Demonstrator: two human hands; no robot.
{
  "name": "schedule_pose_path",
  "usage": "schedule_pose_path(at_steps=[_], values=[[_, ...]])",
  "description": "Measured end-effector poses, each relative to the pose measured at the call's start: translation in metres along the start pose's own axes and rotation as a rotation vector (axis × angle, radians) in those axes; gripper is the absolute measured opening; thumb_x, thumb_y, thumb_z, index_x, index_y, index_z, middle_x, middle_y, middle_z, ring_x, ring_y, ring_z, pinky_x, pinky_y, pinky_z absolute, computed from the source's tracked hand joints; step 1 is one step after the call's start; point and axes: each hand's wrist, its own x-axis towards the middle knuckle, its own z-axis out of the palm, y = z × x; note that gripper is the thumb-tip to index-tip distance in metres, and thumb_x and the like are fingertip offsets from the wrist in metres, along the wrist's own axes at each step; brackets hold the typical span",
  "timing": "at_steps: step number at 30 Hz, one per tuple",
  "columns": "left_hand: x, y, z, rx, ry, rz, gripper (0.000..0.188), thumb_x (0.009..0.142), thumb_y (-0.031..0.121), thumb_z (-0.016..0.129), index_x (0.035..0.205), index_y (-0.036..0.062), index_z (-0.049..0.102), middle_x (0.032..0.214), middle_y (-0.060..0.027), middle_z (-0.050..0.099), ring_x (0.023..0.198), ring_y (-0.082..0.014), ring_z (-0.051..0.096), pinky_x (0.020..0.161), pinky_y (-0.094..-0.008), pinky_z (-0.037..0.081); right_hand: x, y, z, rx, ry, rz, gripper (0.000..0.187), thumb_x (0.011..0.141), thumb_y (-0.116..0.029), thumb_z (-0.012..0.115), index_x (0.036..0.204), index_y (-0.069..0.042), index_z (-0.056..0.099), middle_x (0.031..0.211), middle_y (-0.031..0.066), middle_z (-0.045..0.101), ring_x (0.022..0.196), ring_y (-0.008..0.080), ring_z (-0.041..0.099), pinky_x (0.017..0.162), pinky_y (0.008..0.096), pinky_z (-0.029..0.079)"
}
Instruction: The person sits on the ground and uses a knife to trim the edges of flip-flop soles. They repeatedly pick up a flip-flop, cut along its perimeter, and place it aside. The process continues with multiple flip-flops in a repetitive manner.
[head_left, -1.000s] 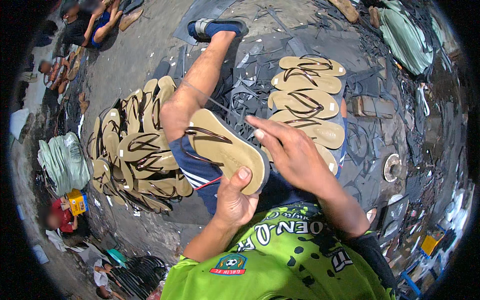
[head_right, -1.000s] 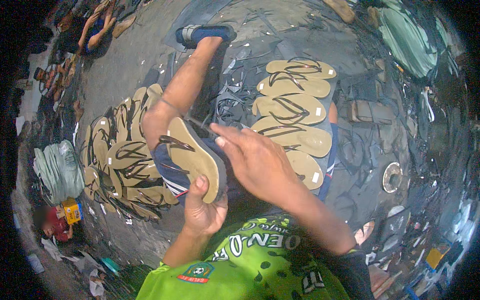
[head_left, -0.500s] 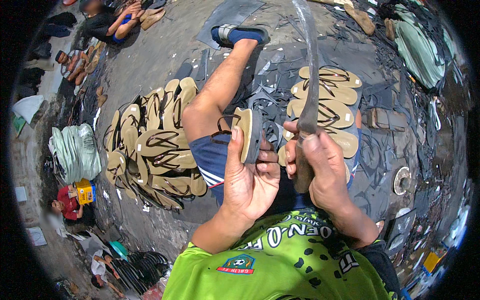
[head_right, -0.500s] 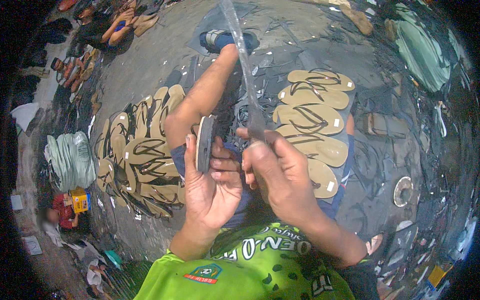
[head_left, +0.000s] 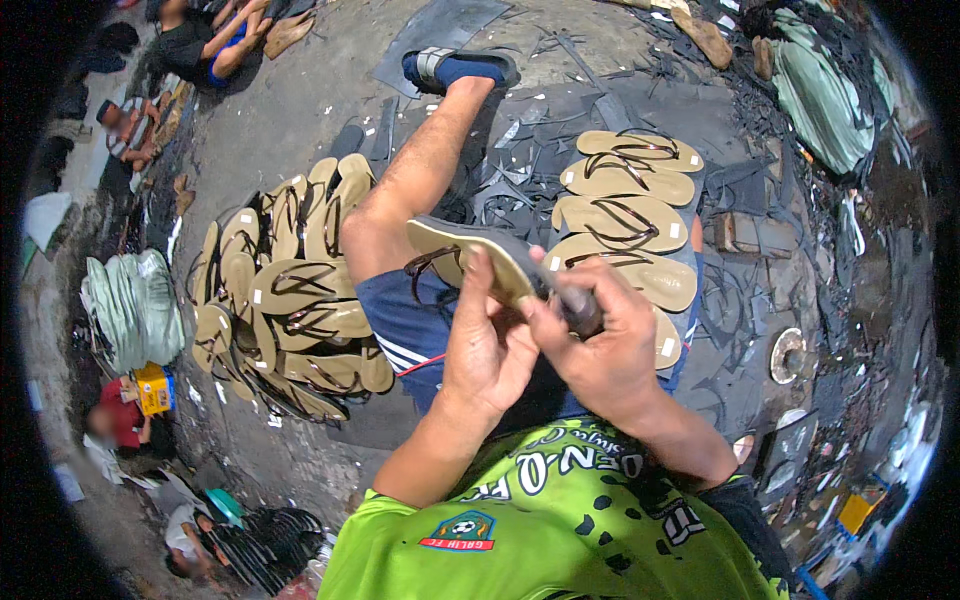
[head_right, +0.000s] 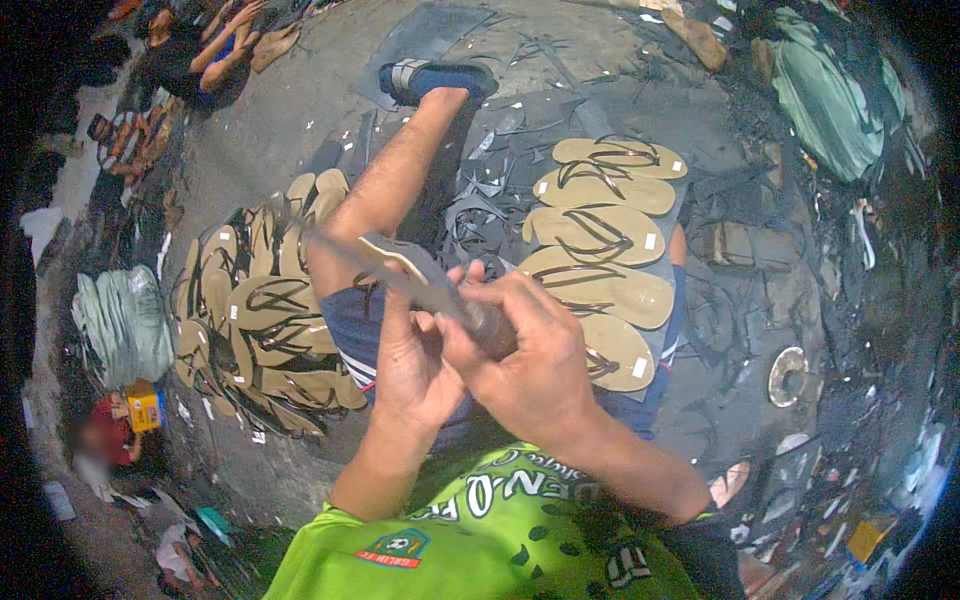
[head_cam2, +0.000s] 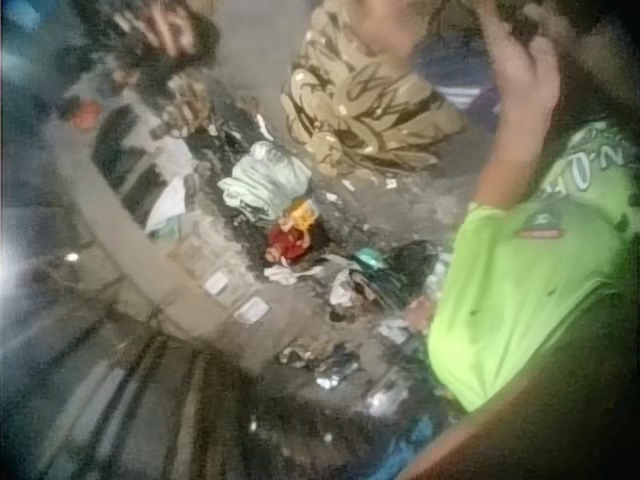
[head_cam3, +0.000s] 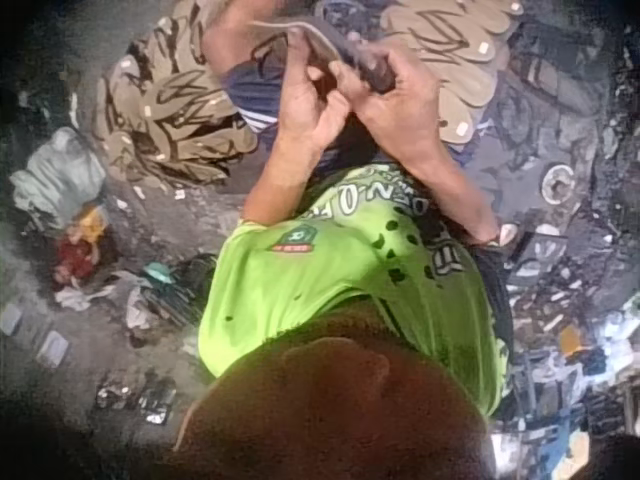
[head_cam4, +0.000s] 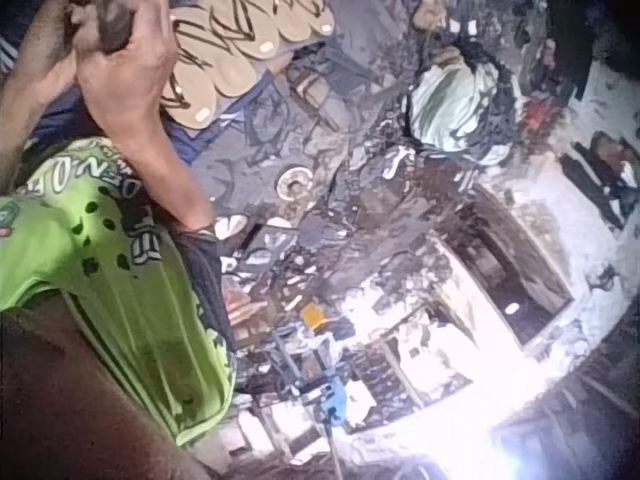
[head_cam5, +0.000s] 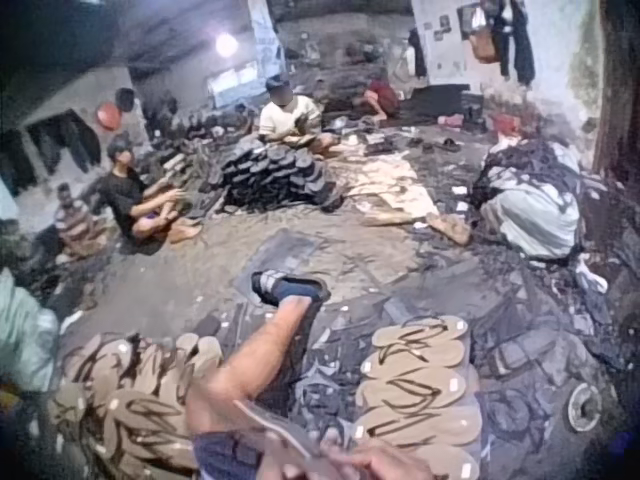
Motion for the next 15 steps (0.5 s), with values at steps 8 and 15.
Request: schedule_pose_path(at_steps=[8, 15], values=[[0.021, 0.012, -0.004, -0.213, 0.282, -0.101, 0.045, 0.082, 0.054, 0.066, 0.086, 0.0091, 0.062, 0.079, -0.0127, 0.064, 0.064, -0.0159, 0.065, 0.052, -0.0273, 0.057, -0.022, 0.011, 0.011, 0.024, -0.212, -0.022, 0.026, 0.072, -0.004, 0.076, 0.093, -0.001, 0.060, 0.089, 0.0127, 0.066, 0.078, 0.0249, 0.066, 0.072, 0.0346, 0.053], [0.023, 0.001, -0.014, -0.246, 0.145, -0.277, 0.049, 0.077, 0.056, 0.063, 0.090, 0.0097, 0.053, 0.075, -0.0031, 0.054, 0.061, -0.0095, 0.054, 0.052, -0.0214, 0.047, 0.029, -0.022, 0.015, 1.156, 0.116, 0.184, 0.016, 0.097, -0.021, 0.053, 0.087, -0.009, 0.050, 0.059, 0.0052, 0.048, 0.048, 0.0139, 0.048, 0.050, 0.0314, 0.046]])
